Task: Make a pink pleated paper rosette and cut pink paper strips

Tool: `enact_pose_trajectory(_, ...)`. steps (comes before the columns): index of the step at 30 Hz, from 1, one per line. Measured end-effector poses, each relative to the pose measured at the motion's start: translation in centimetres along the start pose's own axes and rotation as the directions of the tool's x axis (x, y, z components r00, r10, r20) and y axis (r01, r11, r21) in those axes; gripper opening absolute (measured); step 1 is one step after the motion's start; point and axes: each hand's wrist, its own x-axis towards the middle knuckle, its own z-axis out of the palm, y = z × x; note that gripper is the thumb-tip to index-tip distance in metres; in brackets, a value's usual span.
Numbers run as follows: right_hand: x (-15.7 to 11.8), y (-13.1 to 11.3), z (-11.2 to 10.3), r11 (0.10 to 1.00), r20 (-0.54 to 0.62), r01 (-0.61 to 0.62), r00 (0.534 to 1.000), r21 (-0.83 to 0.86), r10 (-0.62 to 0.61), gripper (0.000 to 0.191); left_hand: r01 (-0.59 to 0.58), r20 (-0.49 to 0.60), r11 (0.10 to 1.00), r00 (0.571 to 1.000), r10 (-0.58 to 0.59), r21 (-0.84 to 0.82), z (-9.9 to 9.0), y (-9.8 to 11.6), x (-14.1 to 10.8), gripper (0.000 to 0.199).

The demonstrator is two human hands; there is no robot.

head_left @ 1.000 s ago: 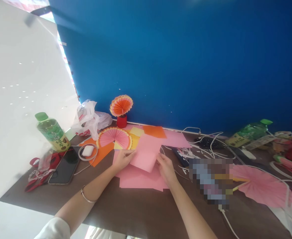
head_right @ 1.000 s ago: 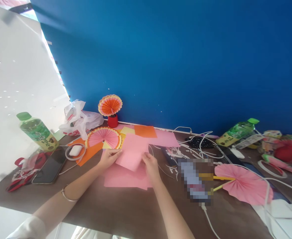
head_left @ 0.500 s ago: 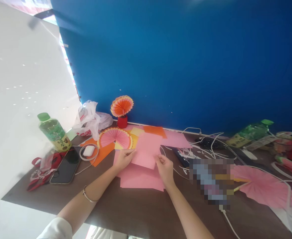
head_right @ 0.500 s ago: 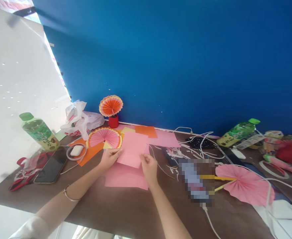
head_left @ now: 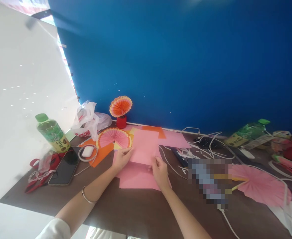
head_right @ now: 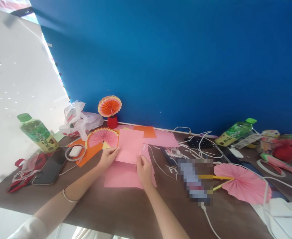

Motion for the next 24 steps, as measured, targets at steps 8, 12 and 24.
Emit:
enact_pose_trajectory(8,0.4,0.3,-1.0,0.997,0.054,-0.01,0.999,0.08,0.006,0.036,0.013,0.086,1.0,0.996,-0.014,0.007,-0.1,-0.2,0.1,0.042)
enact_pose_trajectory(12,0.5,1.0,-0.8,0.997,0.074,0.052,0.996,-0.051,-0.048,0.037,-0.025,0.065,0.999,0.998,0.023,0.022,-0.2,0.0,-0.1,0.043)
enact_pose_trajectory(24,6.6,3.8,-9.3,0.326,-0.192,-0.198,0.98,-0.924,0.051,0.035,0.136,-0.115,0.976,0.981,-0.157,-0.172,-0.7,-1.8,1.2,0.04)
